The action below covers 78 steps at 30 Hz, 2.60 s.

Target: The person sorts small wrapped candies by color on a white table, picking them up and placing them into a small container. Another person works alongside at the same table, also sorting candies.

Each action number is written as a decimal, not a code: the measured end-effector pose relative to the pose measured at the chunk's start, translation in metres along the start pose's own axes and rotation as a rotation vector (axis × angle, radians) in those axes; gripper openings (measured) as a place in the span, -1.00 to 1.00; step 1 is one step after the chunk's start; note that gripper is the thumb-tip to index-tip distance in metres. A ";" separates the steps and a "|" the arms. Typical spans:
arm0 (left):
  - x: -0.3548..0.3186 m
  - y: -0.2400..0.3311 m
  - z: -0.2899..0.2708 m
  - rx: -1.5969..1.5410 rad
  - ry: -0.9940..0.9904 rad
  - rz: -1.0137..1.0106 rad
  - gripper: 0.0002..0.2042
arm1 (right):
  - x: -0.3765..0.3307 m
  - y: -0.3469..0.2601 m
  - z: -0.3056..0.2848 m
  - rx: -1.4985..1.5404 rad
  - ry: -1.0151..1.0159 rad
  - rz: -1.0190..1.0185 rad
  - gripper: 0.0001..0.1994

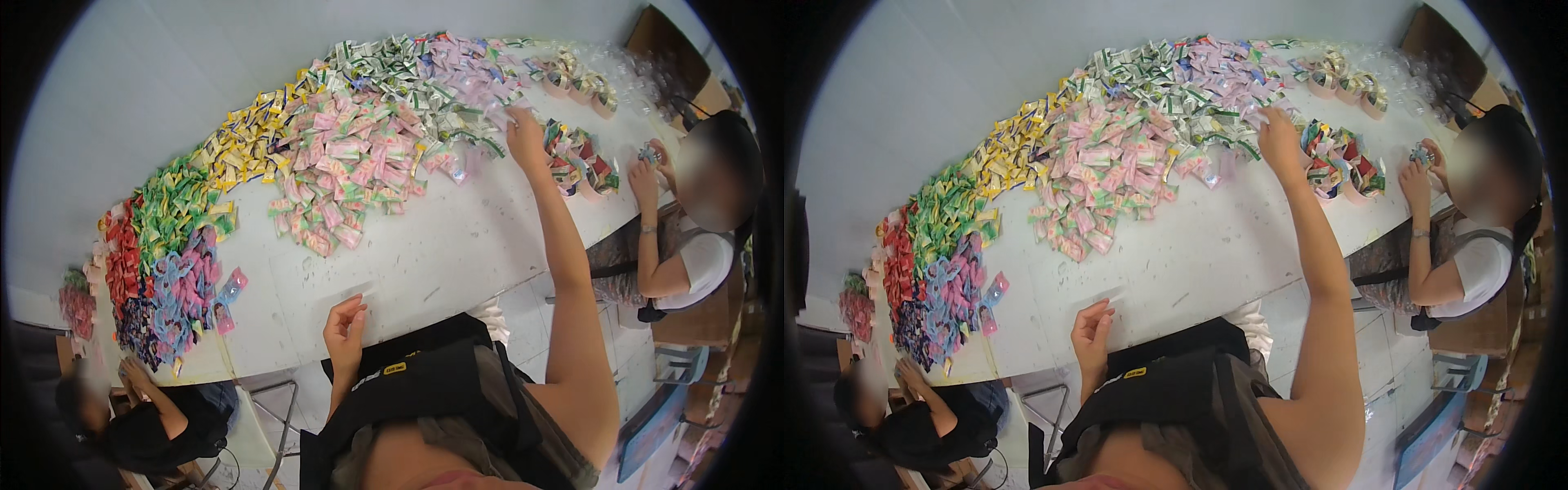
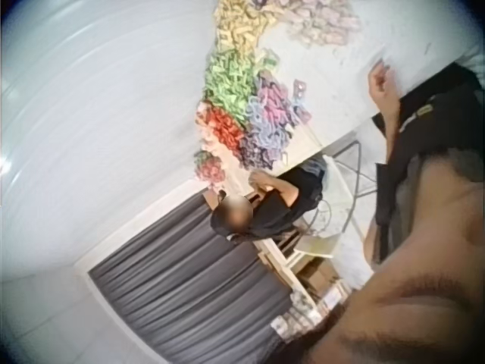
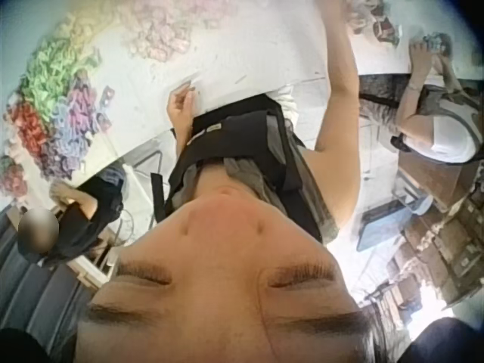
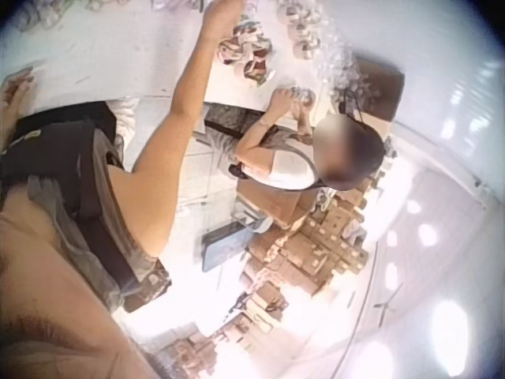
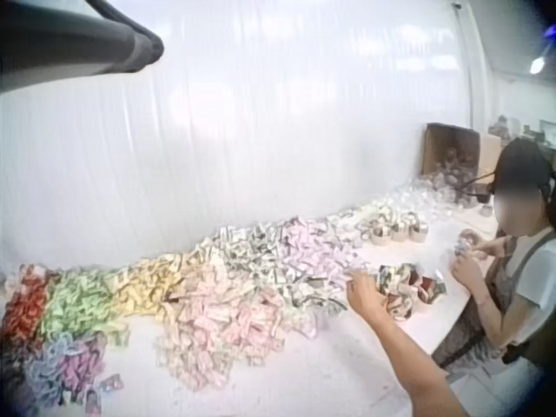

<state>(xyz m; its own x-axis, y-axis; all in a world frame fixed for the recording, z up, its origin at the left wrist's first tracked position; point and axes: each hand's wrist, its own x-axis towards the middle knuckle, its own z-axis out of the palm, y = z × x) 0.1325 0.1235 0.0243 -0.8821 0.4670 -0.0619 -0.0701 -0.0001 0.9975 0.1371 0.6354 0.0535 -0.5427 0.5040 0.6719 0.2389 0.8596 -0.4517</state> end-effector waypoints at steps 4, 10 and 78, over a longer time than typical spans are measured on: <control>-0.008 0.010 0.004 -0.022 0.041 0.010 -0.80 | 0.034 0.073 0.061 -0.337 -0.295 0.178 -0.59; -0.019 0.009 -0.016 -0.048 0.208 -0.002 -0.83 | 0.015 0.051 0.049 -0.068 -0.253 0.260 -0.75; 0.072 0.006 -0.101 0.251 -0.182 0.073 -0.41 | -0.154 -0.326 0.091 0.554 -0.594 -0.634 -0.65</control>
<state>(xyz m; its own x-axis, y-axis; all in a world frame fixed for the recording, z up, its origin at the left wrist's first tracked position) 0.0220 0.0678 0.0222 -0.7809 0.6246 -0.0060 0.1274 0.1686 0.9774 0.0694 0.2693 0.0436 -0.7861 -0.2812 0.5504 -0.5531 0.7176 -0.4233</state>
